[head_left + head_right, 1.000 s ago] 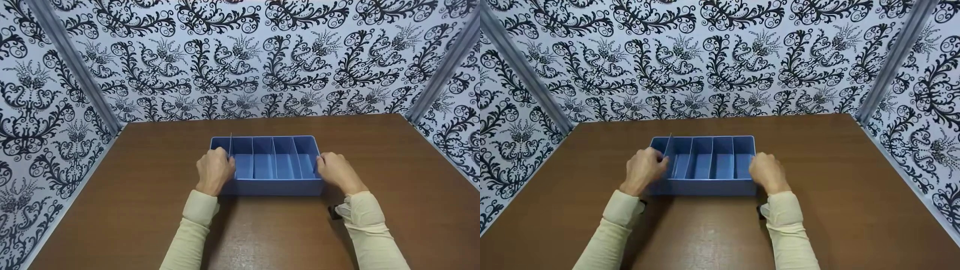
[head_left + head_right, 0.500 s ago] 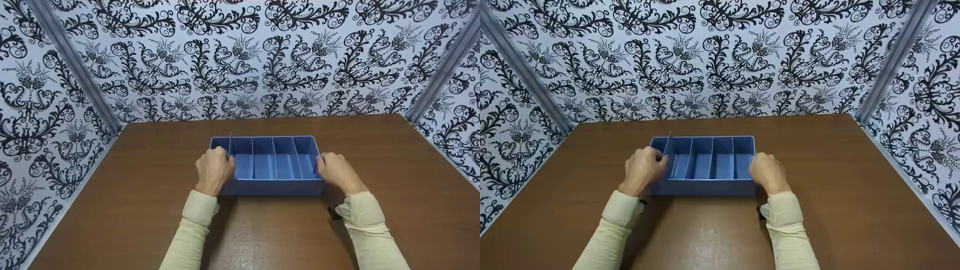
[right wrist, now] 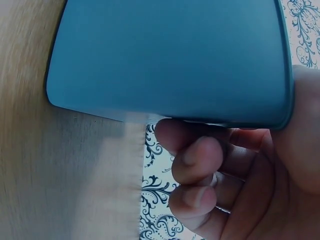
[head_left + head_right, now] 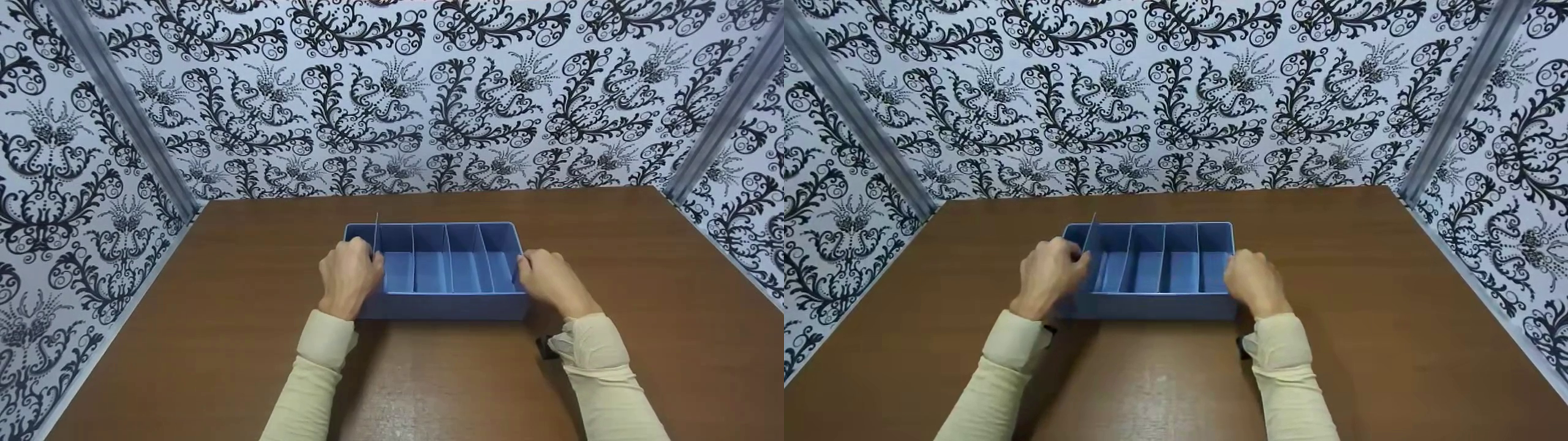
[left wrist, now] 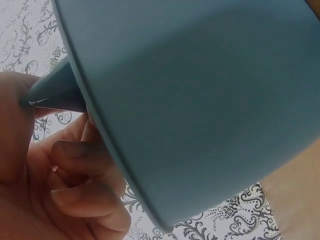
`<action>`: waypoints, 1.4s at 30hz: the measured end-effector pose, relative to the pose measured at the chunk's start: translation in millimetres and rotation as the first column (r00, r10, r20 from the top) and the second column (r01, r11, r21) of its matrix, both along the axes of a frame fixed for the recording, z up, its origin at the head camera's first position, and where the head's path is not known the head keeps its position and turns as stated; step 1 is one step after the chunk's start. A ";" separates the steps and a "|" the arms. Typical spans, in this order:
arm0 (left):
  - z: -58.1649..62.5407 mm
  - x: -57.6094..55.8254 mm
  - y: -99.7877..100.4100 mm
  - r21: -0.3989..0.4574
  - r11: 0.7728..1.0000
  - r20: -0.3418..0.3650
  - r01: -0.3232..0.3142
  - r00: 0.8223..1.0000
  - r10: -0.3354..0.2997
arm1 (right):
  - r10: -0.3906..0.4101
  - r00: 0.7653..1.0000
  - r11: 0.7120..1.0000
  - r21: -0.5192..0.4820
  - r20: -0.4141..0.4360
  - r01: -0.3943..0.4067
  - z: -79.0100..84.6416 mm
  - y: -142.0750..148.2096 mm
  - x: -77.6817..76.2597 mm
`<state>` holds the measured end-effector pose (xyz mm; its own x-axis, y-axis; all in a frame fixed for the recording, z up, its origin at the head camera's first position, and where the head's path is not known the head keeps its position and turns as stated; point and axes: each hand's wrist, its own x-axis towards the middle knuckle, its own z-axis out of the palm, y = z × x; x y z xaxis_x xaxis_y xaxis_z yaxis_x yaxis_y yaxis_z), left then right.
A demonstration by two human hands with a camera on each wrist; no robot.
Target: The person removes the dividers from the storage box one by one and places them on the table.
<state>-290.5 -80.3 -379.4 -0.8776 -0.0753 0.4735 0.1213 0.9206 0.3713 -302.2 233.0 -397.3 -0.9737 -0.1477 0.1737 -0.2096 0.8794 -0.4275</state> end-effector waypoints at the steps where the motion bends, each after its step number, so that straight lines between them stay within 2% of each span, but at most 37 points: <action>1: 0.3 -0.1 0.1 0.000 1.000 -0.001 0.000 1.000 0.000 | -0.001 1.000 1.000 0.000 0.002 0.001 0.0 0.1 -0.2; 17: 3.7 -0.7 -1.3 0.007 1.000 0.027 -0.005 1.000 0.005 | -0.023 0.998 1.000 -0.008 0.060 0.023 1.2 -1.2 -1.2; 24: 6.2 -0.8 -1.2 0.014 1.000 0.000 0.006 1.000 -0.006 | -0.037 0.998 0.999 0.006 0.048 0.037 1.3 -0.9 -0.6; 36: 12.1 0.5 -3.9 0.039 0.999 0.028 0.017 0.999 -0.019 | -0.048 0.997 0.999 0.006 0.057 0.047 3.1 -1.5 0.2; 42: 16.1 2.1 -4.8 0.046 0.999 0.009 0.028 1.000 -0.028 | -0.047 0.996 0.999 -0.002 0.073 0.047 2.2 -0.8 0.0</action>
